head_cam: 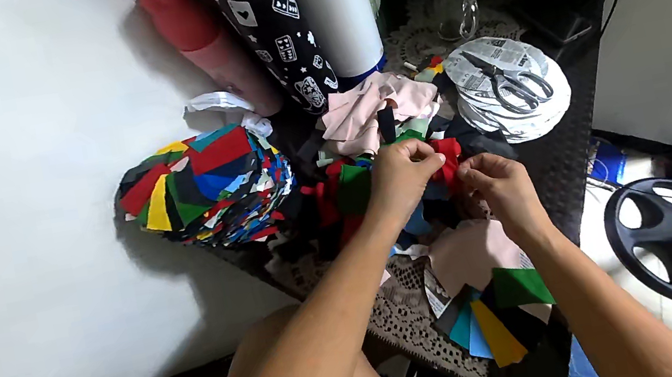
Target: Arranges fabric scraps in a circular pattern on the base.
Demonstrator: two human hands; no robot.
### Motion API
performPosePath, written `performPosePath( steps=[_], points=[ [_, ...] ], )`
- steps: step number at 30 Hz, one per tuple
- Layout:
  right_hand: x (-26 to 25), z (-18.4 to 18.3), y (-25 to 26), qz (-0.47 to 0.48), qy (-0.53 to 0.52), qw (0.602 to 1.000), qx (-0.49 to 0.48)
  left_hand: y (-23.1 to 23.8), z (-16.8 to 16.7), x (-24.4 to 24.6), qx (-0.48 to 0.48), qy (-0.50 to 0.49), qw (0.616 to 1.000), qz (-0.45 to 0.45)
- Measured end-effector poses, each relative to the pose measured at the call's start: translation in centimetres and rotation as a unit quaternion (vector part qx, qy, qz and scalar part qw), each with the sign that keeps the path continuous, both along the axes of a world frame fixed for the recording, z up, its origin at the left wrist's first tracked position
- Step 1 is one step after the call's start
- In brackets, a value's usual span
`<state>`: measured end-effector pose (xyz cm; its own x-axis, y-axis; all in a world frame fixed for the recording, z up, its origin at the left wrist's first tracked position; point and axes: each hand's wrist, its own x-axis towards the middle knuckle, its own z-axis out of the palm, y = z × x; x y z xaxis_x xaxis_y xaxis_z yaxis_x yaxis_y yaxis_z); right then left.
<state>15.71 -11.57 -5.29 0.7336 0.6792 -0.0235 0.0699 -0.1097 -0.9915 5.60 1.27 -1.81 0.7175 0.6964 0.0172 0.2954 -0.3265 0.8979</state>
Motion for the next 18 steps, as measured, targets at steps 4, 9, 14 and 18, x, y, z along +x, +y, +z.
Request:
performPosePath(
  steps=[4,9,14,18],
  points=[
    [-0.1,-0.7,-0.5,-0.044,-0.235,0.971,-0.006,-0.2,-0.2,1.0,-0.008,0.007,1.0,-0.006],
    [-0.5,0.0,0.0,-0.055,-0.262,0.963,0.038,-1.0,0.3,0.9,0.002,0.008,1.0,-0.021],
    [-0.4,0.1,-0.1,-0.049,-0.254,0.965,0.046,-1.2,1.0,0.4,0.021,0.007,0.999,-0.029],
    [-0.3,0.2,-0.3,-0.047,-0.253,0.965,0.047,-1.3,1.4,0.2,0.025,0.015,0.999,-0.035]
  ],
)
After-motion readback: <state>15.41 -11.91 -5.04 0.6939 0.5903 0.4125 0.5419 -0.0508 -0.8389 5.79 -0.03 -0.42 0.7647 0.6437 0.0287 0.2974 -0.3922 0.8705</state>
